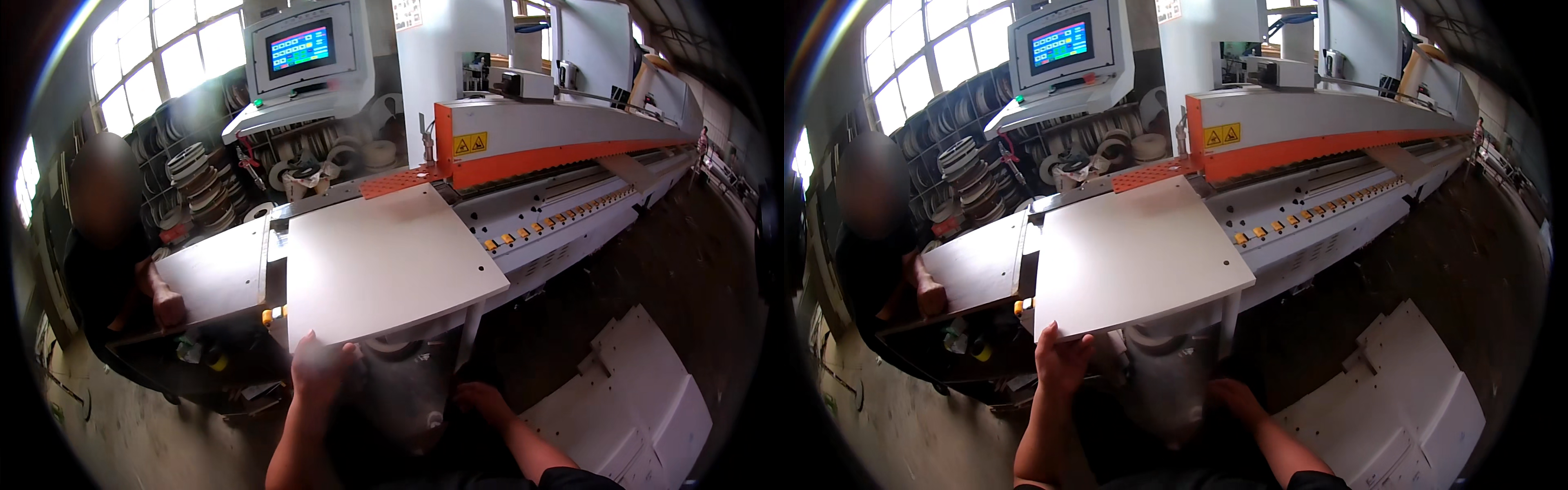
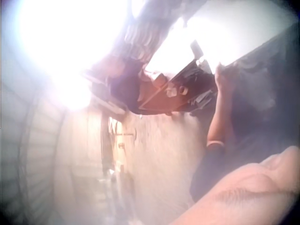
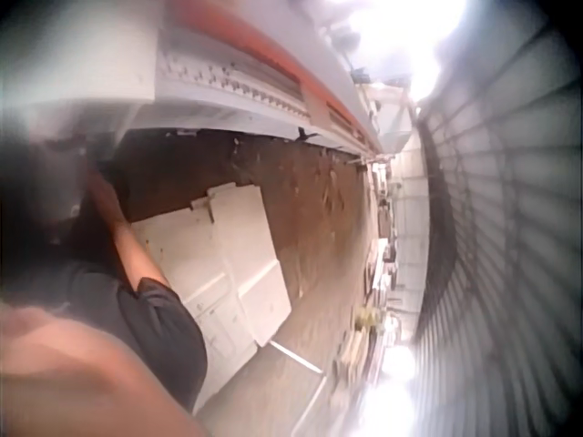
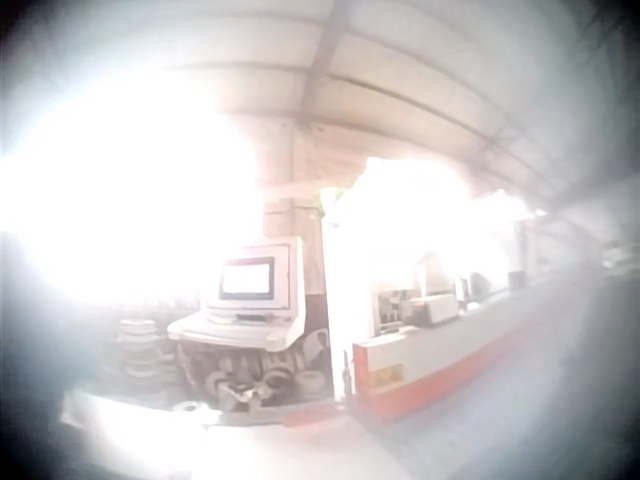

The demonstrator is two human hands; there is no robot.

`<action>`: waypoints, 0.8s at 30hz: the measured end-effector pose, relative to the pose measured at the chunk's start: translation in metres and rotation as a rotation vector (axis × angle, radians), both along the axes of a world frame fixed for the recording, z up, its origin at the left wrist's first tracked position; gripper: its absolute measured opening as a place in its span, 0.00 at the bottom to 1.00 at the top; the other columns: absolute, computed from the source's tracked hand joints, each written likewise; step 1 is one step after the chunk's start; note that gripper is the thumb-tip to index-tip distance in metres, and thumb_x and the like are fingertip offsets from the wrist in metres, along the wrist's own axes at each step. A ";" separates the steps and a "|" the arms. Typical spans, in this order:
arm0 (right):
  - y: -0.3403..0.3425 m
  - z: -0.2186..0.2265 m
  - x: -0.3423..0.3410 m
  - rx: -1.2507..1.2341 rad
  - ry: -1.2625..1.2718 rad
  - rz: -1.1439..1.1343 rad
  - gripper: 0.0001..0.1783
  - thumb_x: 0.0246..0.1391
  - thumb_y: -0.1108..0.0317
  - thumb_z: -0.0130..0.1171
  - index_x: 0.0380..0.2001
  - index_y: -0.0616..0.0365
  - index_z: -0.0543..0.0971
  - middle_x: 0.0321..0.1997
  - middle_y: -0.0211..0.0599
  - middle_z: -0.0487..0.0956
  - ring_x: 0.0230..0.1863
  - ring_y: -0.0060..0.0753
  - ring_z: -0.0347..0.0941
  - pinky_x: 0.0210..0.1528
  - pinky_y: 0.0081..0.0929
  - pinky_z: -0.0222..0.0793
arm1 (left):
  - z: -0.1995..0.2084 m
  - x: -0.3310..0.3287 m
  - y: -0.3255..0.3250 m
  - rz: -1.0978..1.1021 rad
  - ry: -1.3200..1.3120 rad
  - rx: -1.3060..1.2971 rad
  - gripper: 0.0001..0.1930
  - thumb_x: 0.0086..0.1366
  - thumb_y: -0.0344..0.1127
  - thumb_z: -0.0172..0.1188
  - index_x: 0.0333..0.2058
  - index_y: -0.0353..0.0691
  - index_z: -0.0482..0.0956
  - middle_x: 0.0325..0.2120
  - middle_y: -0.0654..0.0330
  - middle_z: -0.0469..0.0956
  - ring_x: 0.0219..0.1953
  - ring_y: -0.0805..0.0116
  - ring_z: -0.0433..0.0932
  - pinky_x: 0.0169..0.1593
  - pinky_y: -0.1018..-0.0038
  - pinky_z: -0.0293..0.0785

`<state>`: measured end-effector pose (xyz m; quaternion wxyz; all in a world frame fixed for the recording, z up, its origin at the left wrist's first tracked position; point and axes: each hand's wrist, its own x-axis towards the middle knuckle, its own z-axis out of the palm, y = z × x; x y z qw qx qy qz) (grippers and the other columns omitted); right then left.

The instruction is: The person repeatedly picks up white rectangular panels from a conveyor belt and stacks them on the floor. The person handles the panels one at a time, placing them into a growing pile.

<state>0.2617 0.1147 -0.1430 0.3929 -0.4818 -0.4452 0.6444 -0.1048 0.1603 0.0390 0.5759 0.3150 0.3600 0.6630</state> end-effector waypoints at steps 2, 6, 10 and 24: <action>-0.014 -0.025 0.018 0.026 -0.078 -0.010 0.19 0.67 0.64 0.58 0.55 0.66 0.78 0.43 0.42 0.86 0.40 0.29 0.83 0.47 0.27 0.79 | -0.029 -0.004 0.010 0.136 0.360 0.110 0.23 0.72 0.50 0.56 0.58 0.42 0.72 0.44 0.53 0.84 0.40 0.53 0.87 0.43 0.57 0.86; -0.031 -0.031 0.035 -0.013 -0.084 -0.122 0.18 0.67 0.64 0.59 0.52 0.66 0.78 0.42 0.43 0.86 0.38 0.29 0.83 0.44 0.27 0.80 | 0.006 0.020 0.005 -0.028 -0.264 0.033 0.22 0.72 0.48 0.55 0.58 0.41 0.72 0.44 0.53 0.83 0.39 0.54 0.87 0.43 0.56 0.87; -0.022 -0.044 0.034 -0.076 0.111 -0.184 0.17 0.66 0.64 0.59 0.53 0.64 0.78 0.42 0.42 0.85 0.35 0.28 0.82 0.42 0.27 0.79 | 0.021 0.037 0.006 -0.005 -0.320 -0.002 0.21 0.73 0.46 0.55 0.58 0.41 0.71 0.44 0.54 0.83 0.39 0.56 0.86 0.42 0.58 0.86; -0.021 -0.050 0.043 -0.117 0.218 -0.214 0.16 0.69 0.60 0.58 0.52 0.58 0.80 0.41 0.38 0.85 0.34 0.26 0.81 0.37 0.27 0.79 | 0.018 0.136 0.046 -0.209 -0.254 -0.203 0.24 0.71 0.48 0.58 0.58 0.40 0.68 0.44 0.52 0.80 0.40 0.54 0.83 0.50 0.55 0.78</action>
